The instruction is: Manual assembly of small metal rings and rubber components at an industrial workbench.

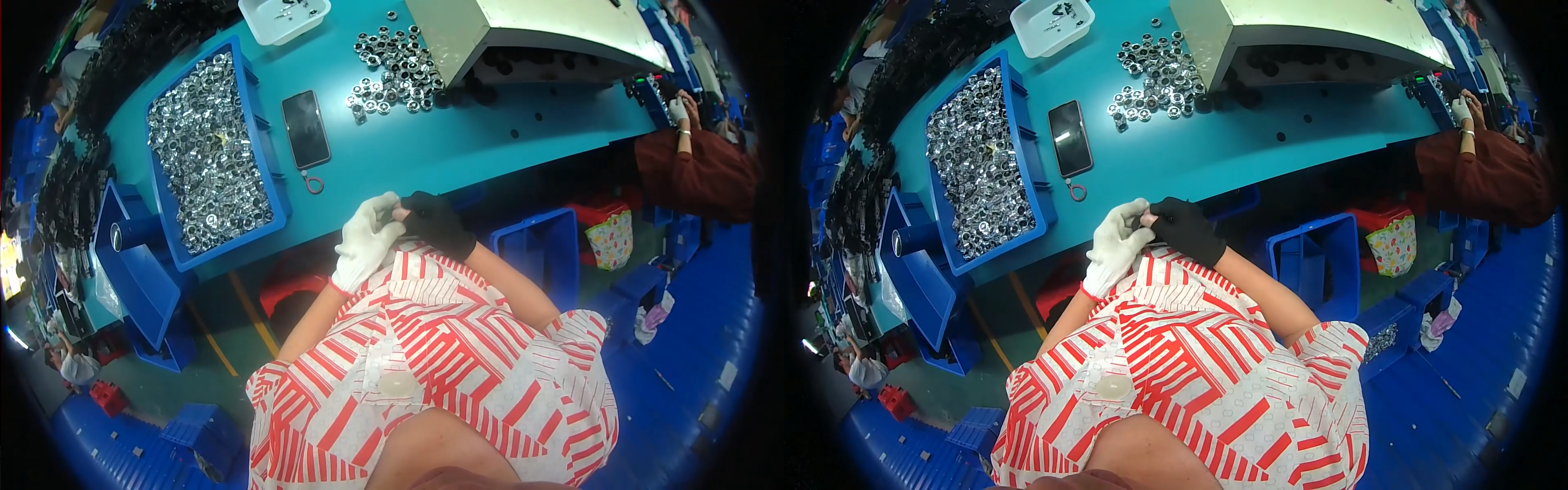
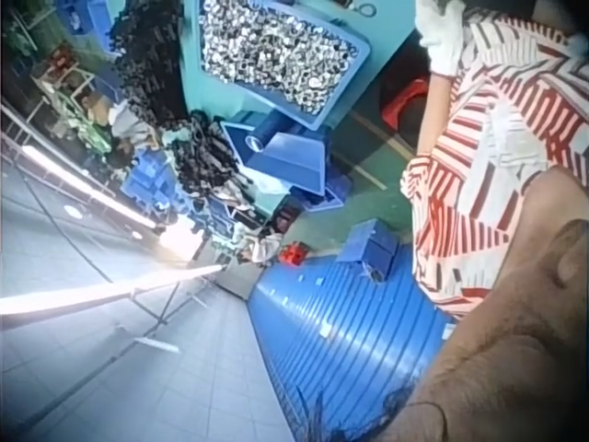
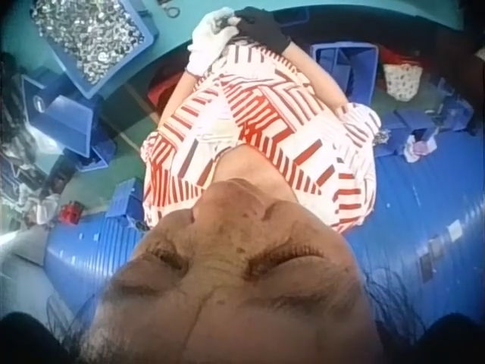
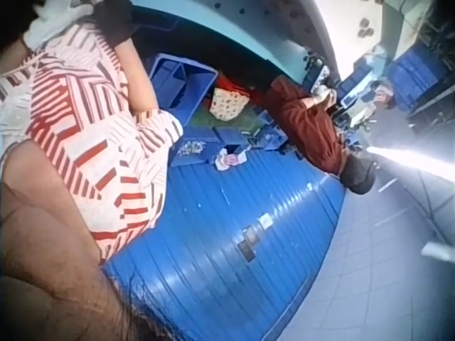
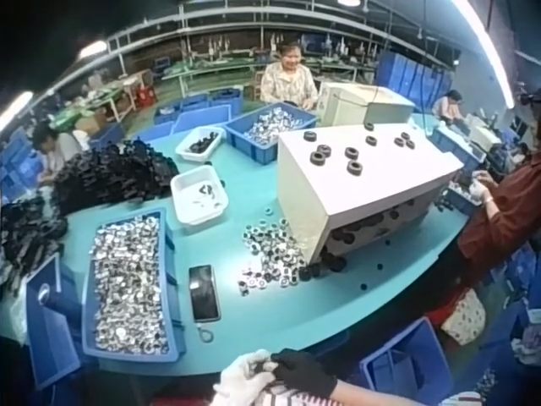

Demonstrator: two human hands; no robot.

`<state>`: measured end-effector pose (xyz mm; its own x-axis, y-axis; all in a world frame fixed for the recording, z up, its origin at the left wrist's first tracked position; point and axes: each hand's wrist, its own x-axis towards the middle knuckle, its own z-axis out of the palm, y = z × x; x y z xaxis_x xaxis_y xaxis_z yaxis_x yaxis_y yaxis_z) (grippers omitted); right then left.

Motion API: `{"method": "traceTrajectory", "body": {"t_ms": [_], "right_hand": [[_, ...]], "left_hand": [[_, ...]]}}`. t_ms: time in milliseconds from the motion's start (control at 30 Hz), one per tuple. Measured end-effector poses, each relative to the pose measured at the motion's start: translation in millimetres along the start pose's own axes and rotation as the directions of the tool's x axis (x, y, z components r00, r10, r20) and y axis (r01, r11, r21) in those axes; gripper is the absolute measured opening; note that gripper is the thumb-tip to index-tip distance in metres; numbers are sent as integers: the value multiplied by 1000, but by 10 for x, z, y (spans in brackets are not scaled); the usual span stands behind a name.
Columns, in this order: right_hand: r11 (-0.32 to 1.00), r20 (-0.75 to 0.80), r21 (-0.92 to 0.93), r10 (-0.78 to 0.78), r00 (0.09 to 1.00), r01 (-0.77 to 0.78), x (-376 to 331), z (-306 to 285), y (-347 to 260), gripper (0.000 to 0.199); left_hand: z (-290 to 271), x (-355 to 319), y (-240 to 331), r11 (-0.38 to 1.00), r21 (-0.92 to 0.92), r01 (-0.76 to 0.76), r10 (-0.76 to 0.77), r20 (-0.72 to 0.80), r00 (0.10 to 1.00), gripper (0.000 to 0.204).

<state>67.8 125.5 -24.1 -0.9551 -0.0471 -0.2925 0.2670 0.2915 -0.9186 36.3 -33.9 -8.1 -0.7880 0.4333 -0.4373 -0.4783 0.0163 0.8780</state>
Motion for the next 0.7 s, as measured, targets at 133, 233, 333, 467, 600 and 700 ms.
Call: {"method": "traceTrajectory", "body": {"t_ms": [133,233,333,467,600,700], "right_hand": [[994,-37,111,-7,999,11,13,-12,161,25],[986,-117,-63,-158,980,152,-54,31,43,34],[842,-11,-433,-363,932,323,-88,9,16,42],[854,-6,-445,-303,953,269,-87,1,107,45],[939,-52,-289,-207,977,183,-142,-33,107,48],[985,-100,-157,-83,991,67,-222,-91,139,49]], "left_hand": [[-43,52,148,963,-215,165,-158,49,986,43],[-125,79,2,933,-305,190,-171,88,981,39],[-138,97,-70,935,-318,160,-152,51,987,35],[-40,141,-66,931,-315,186,-180,47,983,35],[-56,164,-53,864,-413,288,-271,102,957,39],[-24,233,-103,834,-456,310,-280,133,951,41]]}}
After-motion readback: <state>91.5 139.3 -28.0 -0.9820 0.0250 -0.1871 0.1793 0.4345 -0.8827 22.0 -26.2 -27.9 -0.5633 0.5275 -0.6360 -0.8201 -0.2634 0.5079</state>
